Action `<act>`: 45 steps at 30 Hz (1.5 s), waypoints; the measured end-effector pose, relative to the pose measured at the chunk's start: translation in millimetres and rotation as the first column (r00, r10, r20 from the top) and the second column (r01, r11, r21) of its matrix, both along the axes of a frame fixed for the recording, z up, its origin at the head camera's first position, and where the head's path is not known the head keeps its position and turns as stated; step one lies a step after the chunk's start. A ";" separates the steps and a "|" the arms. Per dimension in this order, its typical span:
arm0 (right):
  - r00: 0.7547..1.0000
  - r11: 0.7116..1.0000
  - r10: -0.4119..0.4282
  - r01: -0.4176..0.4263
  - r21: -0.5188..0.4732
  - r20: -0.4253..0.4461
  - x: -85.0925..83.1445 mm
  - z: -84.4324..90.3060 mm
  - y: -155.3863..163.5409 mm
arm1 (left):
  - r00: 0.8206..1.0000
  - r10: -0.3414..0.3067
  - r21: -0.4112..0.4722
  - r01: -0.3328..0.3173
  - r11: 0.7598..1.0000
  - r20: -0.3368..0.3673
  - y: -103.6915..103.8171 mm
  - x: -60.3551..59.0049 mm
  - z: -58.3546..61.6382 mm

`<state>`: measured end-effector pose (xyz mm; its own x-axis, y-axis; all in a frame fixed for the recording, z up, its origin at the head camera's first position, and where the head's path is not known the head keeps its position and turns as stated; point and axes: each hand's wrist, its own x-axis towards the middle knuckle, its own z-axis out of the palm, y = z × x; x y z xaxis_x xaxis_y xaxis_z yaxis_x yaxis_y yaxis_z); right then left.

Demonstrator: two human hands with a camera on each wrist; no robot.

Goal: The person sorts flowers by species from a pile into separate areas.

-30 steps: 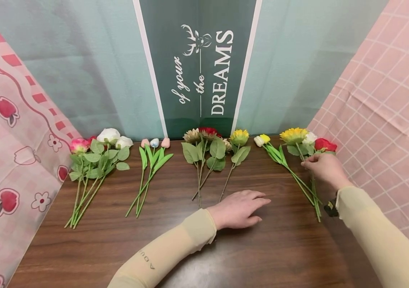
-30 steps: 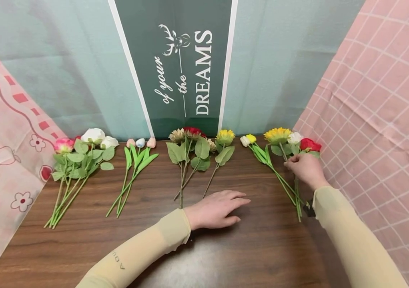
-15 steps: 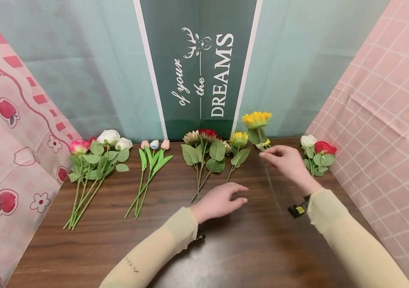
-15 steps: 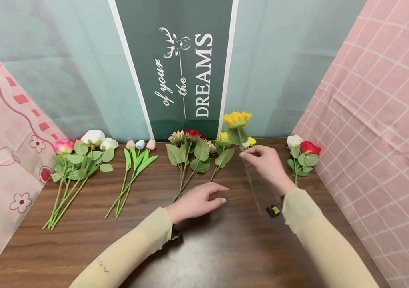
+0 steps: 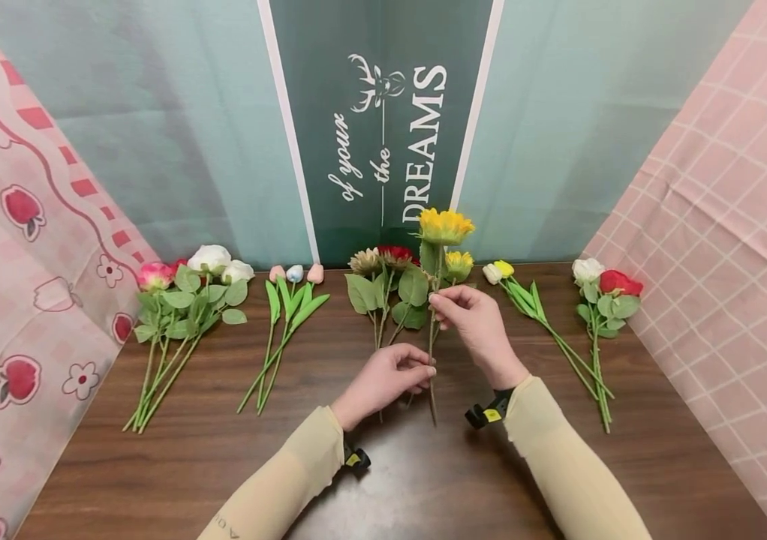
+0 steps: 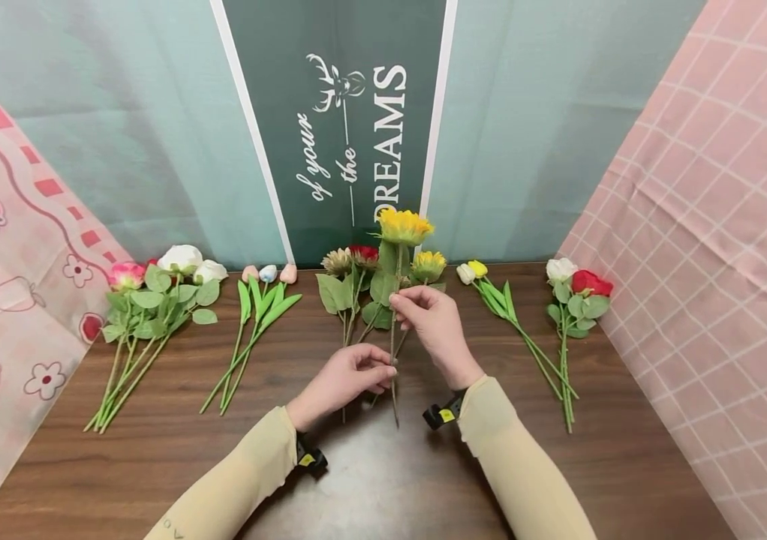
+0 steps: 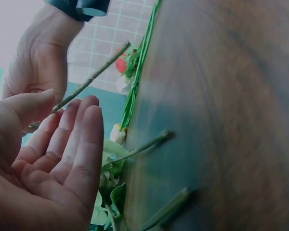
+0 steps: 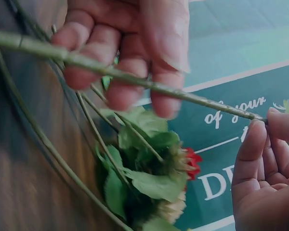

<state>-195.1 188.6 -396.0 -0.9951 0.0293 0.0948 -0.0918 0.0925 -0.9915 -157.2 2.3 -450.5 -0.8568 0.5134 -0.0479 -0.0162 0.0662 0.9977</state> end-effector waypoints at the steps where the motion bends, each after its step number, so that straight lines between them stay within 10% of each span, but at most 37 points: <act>1: 1.000 1.000 -0.006 0.006 -0.010 0.002 1.4 -2.1 -2.3 | 1.000 0.006 0.008 -0.006 1.000 0.005 -0.2 1.2 -0.9; 23: 0.998 0.995 0.050 -0.046 -0.090 0.045 12.4 -10.9 -12.6 | 0.999 0.026 0.051 -0.027 0.998 0.033 -3.8 4.7 -0.6; 30: 0.998 0.997 0.034 -0.030 -0.076 0.055 6.9 -9.9 -7.7 | 0.996 0.055 -0.050 -0.059 0.997 -0.068 -8.6 4.1 2.6; 37: 0.993 0.999 -0.005 0.000 0.043 0.117 -21.2 -12.9 14.0 | 0.907 -0.003 -0.375 -0.171 0.911 -0.422 -23.9 4.6 10.6; 45: 0.970 0.971 -0.019 -0.041 0.236 0.244 -46.9 -39.2 29.8 | 0.826 -0.188 -0.514 -0.138 0.847 -0.532 -35.1 10.4 12.5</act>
